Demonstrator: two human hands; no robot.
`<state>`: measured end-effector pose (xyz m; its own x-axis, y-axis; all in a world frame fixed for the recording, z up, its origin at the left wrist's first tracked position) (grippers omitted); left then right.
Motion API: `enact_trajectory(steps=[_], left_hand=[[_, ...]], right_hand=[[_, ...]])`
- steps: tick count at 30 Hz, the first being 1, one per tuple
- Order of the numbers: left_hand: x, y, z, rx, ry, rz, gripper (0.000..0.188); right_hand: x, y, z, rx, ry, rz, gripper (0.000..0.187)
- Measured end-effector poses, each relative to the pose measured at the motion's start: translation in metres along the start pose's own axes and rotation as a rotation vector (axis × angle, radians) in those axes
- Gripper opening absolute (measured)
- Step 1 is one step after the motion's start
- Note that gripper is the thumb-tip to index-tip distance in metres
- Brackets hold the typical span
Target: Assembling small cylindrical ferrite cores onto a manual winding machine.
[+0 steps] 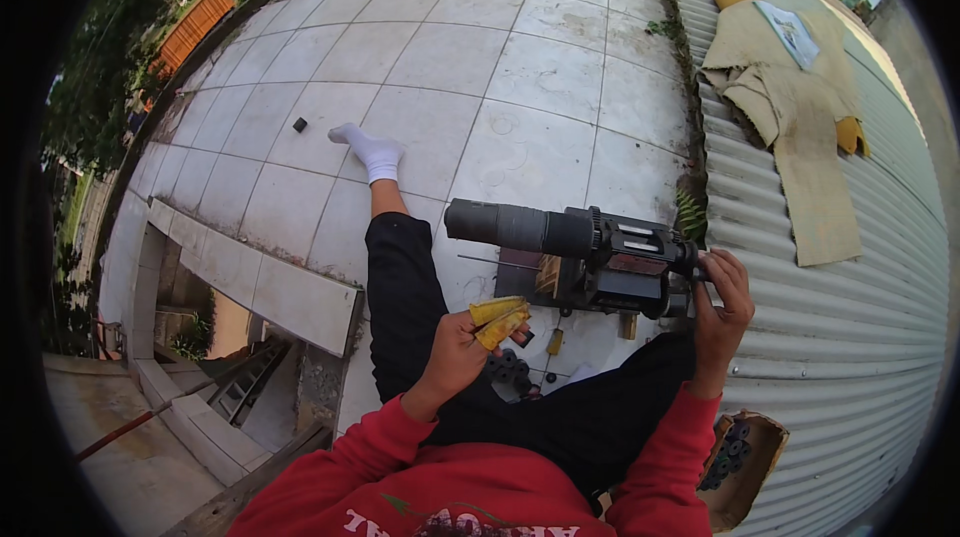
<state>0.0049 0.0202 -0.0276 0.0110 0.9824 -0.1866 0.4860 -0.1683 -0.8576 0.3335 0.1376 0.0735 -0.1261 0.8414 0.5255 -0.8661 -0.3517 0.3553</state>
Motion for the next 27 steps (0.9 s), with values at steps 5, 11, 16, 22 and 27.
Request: enact_trajectory(steps=[5,11,16,22,27], left_hand=[[-0.003,0.01,0.004,-0.017,-0.002,0.026,0.029],[-0.003,0.011,-0.002,0.011,0.039,0.035,0.029],[-0.004,0.01,0.002,-0.005,0.034,0.037,0.029],[-0.002,0.007,0.001,0.011,0.007,0.039,0.029],[-0.003,0.01,0.002,0.039,0.036,0.054,0.032]], right_hand=[[0.044,-0.018,-0.033,-0.01,0.01,0.023,0.045],[0.001,-0.078,-0.086,0.043,0.19,-0.228,0.036],[-0.046,-0.042,-0.063,0.08,0.198,-0.145,0.038],[-0.046,-0.001,-0.01,-0.006,0.037,-0.037,0.045],[0.009,0.001,-0.009,-0.003,-0.087,-0.029,0.05]])
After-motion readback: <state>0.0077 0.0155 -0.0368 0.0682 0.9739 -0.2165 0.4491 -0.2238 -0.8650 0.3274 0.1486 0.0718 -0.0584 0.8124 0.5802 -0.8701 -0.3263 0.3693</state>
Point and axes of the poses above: each hand's wrist, its own x-axis towards the middle knuckle, its own z-axis out of the back of the hand, y = z × x, the point moved 6 cm from there along x, towards the middle knuckle, and after that the axes turned 15 degrees about -x, right-handed, at the moved point
